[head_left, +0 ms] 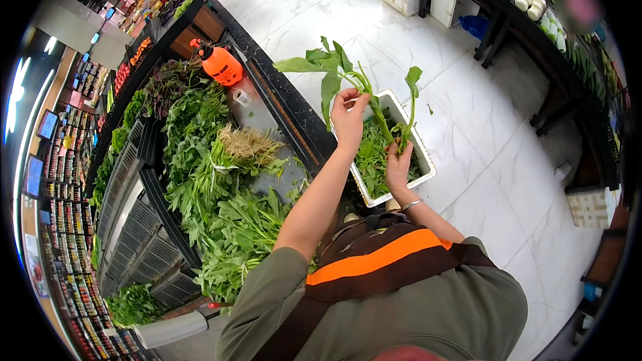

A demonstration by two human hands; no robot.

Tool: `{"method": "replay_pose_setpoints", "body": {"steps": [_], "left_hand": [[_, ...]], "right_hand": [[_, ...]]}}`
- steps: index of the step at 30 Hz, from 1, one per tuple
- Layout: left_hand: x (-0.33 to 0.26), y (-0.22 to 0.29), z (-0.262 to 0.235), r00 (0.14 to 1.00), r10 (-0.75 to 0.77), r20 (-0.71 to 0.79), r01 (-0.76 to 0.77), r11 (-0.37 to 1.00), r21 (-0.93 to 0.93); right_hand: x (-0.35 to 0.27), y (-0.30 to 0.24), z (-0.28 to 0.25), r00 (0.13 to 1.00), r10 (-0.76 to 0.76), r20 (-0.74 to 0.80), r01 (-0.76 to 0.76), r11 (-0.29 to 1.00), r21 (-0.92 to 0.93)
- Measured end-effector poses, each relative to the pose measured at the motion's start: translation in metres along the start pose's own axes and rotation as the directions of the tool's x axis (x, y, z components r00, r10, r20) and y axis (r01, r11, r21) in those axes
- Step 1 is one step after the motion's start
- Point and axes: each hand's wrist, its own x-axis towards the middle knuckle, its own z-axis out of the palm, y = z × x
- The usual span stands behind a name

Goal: The person selects leafy green vegetables from a display, removes leaves from the stems, and places the leaves into a white container. They then bundle the remaining stems with rubber bands and arrange them on the display. Finally, they use a spray bottle to mist the bundled vegetables with water.

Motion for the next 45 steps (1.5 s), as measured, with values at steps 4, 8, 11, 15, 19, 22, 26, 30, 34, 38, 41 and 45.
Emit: {"method": "replay_pose_setpoints", "body": {"steps": [4,8,11,15,19,22,26,30,34,38,41,45], "left_hand": [[0.003,0.007,-0.003,0.987,-0.114,-0.11,0.107,0.992,-0.07],[-0.005,0.0,-0.011,0.989,0.133,-0.063,-0.126,0.986,0.105],[-0.013,-0.013,-0.017,0.967,0.255,-0.018,-0.251,0.959,0.134],[-0.029,-0.002,-0.019,0.957,0.282,0.064,-0.285,0.884,0.371],[-0.029,-0.021,-0.029,0.698,0.621,0.356,-0.714,0.645,0.273],[-0.049,-0.032,-0.023,0.883,0.436,0.175,-0.466,0.861,0.202],[-0.04,-0.02,-0.015,0.997,0.056,-0.052,-0.056,0.998,-0.011],[-0.002,-0.016,-0.014,0.916,-0.343,0.208,0.37,0.923,-0.107],[0.007,-0.025,-0.016,0.802,-0.488,0.343,0.513,0.858,0.022],[-0.005,-0.04,-0.013,0.829,-0.517,0.215,0.529,0.849,0.0],[-0.013,-0.059,-0.014,0.778,-0.602,0.178,0.627,0.759,-0.174],[-0.022,-0.078,-0.011,0.461,-0.83,0.313,0.846,0.305,-0.437]], "right_hand": [[-0.006,-0.001,0.005,0.998,0.057,0.041,-0.058,0.998,0.01],[-0.01,-0.01,0.005,0.974,0.198,0.11,-0.206,0.977,0.06],[-0.014,-0.019,0.004,0.943,0.285,0.173,-0.309,0.941,0.135],[-0.019,-0.036,-0.003,0.884,0.392,0.255,-0.451,0.858,0.245],[-0.021,-0.056,-0.01,0.823,0.42,0.383,-0.549,0.761,0.346],[-0.011,-0.067,-0.012,0.787,0.475,0.393,-0.606,0.715,0.348],[-0.007,-0.064,-0.025,0.804,0.451,0.387,-0.58,0.737,0.346],[-0.01,-0.061,-0.035,0.787,0.471,0.398,-0.603,0.724,0.335],[-0.009,-0.053,-0.045,0.768,0.431,0.474,-0.601,0.742,0.297],[-0.012,-0.045,-0.045,0.789,0.477,0.387,-0.602,0.727,0.329],[-0.015,-0.046,-0.04,0.818,0.482,0.315,-0.572,0.745,0.344],[-0.013,-0.032,-0.043,0.842,0.441,0.309,-0.531,0.775,0.341]]}}
